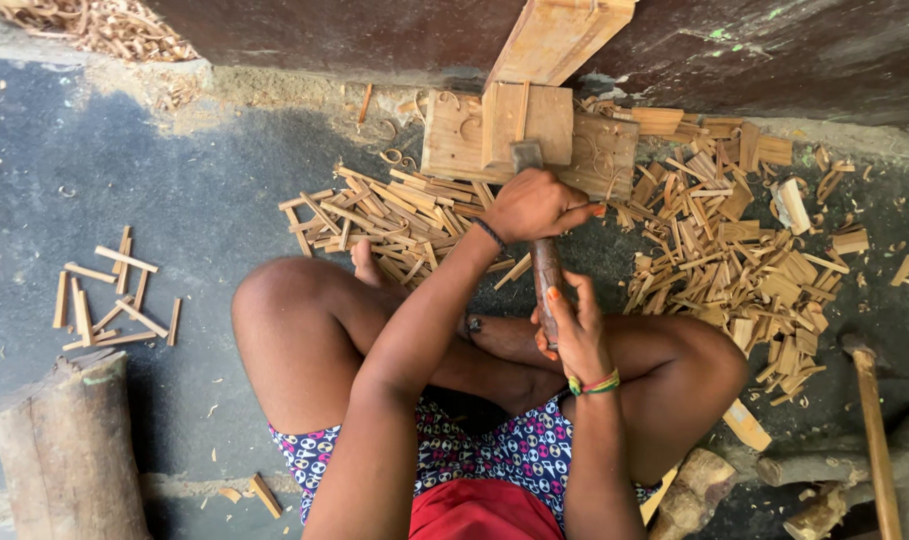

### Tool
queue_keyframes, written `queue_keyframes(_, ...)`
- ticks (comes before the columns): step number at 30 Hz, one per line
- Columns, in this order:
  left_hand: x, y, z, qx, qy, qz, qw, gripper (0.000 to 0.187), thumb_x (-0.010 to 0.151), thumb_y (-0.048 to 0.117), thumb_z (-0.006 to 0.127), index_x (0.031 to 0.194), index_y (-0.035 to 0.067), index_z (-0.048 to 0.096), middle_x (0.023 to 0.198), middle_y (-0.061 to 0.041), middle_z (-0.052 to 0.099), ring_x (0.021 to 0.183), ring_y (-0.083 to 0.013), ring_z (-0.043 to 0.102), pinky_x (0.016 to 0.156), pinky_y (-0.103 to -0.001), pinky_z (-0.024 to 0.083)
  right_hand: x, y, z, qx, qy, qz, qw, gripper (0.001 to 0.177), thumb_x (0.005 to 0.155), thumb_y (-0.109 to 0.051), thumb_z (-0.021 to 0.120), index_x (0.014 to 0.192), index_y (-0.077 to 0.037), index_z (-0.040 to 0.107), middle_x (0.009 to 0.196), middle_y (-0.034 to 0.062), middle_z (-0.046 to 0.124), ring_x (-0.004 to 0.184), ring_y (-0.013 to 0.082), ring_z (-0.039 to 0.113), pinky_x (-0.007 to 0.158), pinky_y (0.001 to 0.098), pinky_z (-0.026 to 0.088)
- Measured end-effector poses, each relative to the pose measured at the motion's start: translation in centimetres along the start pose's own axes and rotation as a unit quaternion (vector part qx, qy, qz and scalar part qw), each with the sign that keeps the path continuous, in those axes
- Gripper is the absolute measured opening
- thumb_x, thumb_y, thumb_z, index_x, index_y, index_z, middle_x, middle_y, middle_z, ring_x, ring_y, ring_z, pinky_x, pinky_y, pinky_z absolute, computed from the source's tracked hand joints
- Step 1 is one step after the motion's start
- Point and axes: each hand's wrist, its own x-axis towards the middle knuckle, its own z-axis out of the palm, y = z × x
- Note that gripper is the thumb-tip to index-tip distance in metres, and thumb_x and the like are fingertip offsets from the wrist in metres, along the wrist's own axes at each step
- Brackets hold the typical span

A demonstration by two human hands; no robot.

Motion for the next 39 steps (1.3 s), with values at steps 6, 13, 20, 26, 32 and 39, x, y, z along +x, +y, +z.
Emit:
queue_keyframes(6, 0.7, -0.9, -0.5, -0.02, -0.004, 0.001, 1.0, 0.032, 0.092, 0.044, 0.066, 0.082, 0.016, 0.08, 0.068, -0.012, 0.071, 0.058, -0.0335, 0.068, 0.057, -0.046, 0.053, 0.5, -0.9, 1.2, -0.015, 0.009, 0.012, 1.0, 0.039, 0.101, -0.032, 0.057, 0.131, -0.011, 0.044, 0.072, 0.0122, 0.061, 0.04, 0.0142, 0.054, 0.031, 0.0254, 0.034)
queue_keyframes(13, 0.7, -1.4, -0.6, 0.001, -0.05, -0.009, 0.999, 0.04, 0.094, 0.047, 0.069, 0.074, 0.012, 0.075, 0.066, -0.012, 0.07, 0.063, -0.0343, 0.068, 0.06, -0.046, 0.053, 0.8, -0.9, 2.0, -0.039, 0.016, 0.005, 0.999, 0.037, 0.102, -0.031, 0.055, 0.131, -0.011, 0.043, 0.071, 0.0109, 0.062, 0.04, 0.0142, 0.055, 0.03, 0.0262, 0.034)
queue_keyframes(20, 1.2, -2.0, -1.3, -0.001, -0.083, -0.018, 0.996, 0.04, 0.094, 0.046, 0.067, 0.074, 0.012, 0.074, 0.068, -0.011, 0.071, 0.063, -0.0337, 0.068, 0.061, -0.046, 0.053, 1.6, 0.2, 3.2, -0.002, 0.03, 0.023, 0.999, 0.036, 0.103, -0.03, 0.054, 0.132, -0.014, 0.042, 0.072, 0.0098, 0.061, 0.041, 0.0133, 0.053, 0.031, 0.0259, 0.034)
queue_keyframes(26, 1.4, -2.6, -1.4, 0.006, -0.081, 0.0, 0.997, 0.043, 0.094, 0.046, 0.068, 0.07, 0.011, 0.071, 0.067, -0.011, 0.07, 0.064, -0.0342, 0.068, 0.063, -0.046, 0.054, 1.9, 0.3, 3.7, 0.0, 0.028, 0.002, 1.0, 0.034, 0.104, -0.03, 0.054, 0.131, -0.013, 0.041, 0.074, 0.0102, 0.061, 0.042, 0.0137, 0.054, 0.032, 0.0255, 0.035)
queue_keyframes(32, 1.7, -3.1, -1.5, 0.009, -0.076, 0.007, 0.997, 0.043, 0.093, 0.05, 0.067, 0.072, 0.014, 0.074, 0.062, -0.012, 0.069, 0.06, -0.0342, 0.067, 0.061, -0.046, 0.054, 2.6, -0.2, 4.6, 0.017, 0.03, 0.003, 0.999, 0.032, 0.105, -0.026, 0.051, 0.13, -0.011, 0.038, 0.075, 0.0104, 0.06, 0.041, 0.0136, 0.05, 0.032, 0.0257, 0.035)
queue_keyframes(39, 2.5, -4.5, -1.2, 0.017, -0.095, 0.009, 0.995, 0.052, 0.097, 0.051, 0.065, 0.062, 0.012, 0.067, 0.056, -0.009, 0.065, 0.053, -0.0305, 0.065, 0.061, -0.044, 0.053, 3.2, -0.7, 5.1, -0.009, 0.031, 0.005, 0.999, 0.029, 0.106, -0.024, 0.049, 0.128, -0.01, 0.037, 0.075, 0.0108, 0.06, 0.041, 0.0136, 0.051, 0.032, 0.0264, 0.035)
